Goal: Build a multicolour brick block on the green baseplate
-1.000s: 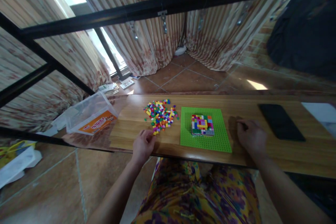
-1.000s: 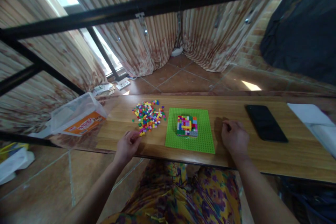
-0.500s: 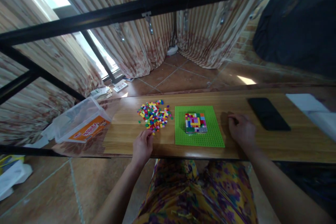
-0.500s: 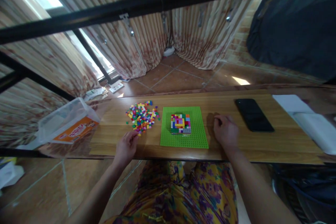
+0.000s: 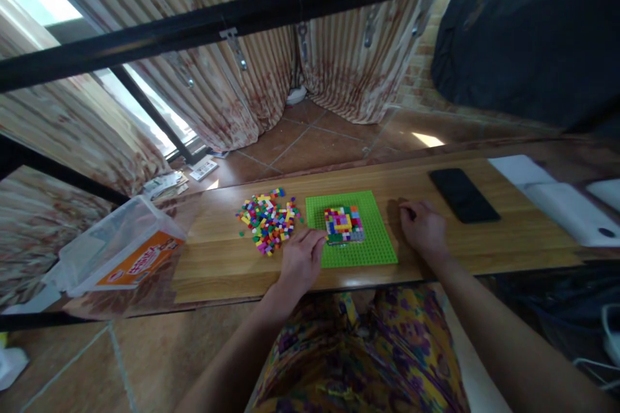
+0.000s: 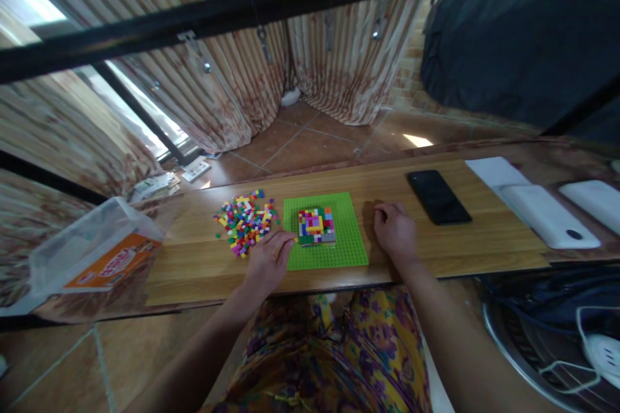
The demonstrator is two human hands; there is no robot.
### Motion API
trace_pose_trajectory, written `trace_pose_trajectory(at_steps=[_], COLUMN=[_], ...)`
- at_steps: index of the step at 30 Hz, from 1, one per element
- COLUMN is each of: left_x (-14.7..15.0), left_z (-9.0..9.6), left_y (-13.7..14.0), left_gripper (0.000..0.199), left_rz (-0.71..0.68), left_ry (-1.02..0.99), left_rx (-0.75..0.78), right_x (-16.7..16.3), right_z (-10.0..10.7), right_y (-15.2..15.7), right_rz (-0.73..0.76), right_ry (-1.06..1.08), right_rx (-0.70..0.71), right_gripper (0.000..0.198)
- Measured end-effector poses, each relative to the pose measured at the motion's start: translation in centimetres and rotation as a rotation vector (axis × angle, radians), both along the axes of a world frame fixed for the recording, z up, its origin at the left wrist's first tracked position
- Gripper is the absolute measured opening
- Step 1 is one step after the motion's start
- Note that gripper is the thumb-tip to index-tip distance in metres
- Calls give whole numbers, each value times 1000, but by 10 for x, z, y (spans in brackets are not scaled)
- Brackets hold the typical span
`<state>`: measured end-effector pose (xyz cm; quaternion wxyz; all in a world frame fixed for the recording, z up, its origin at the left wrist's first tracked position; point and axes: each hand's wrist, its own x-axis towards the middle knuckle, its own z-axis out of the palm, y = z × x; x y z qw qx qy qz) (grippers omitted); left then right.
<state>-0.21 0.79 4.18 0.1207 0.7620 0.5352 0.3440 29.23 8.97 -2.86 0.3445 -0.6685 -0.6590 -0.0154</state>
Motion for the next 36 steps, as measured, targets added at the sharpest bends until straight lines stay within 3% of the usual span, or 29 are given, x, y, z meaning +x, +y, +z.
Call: trace_pose_trajectory(at_steps=[9, 14, 19, 26, 36], left_x=[7, 5, 10, 10, 13], left_z=[3, 7, 11, 13, 13], left_y=[17, 50, 78, 76, 74], left_gripper=[20, 19, 20, 26, 26], left_rz=[18, 57, -43, -65, -7], left_ry=[-68, -103, -25, 33, -53], left_rx=[-73, -121, -246, -254, -243], right_x=[-2, -1, -1, -1, -1], right_z=[2, 2, 2, 2, 2], right_y=[-1, -1, 0, 0, 0], right_rz=[5, 6, -1, -5, 1], right_ry=[12, 15, 12, 17, 8], right_rx=[-18, -9, -15, -24, -17], right_gripper=[23, 25, 26, 25, 27])
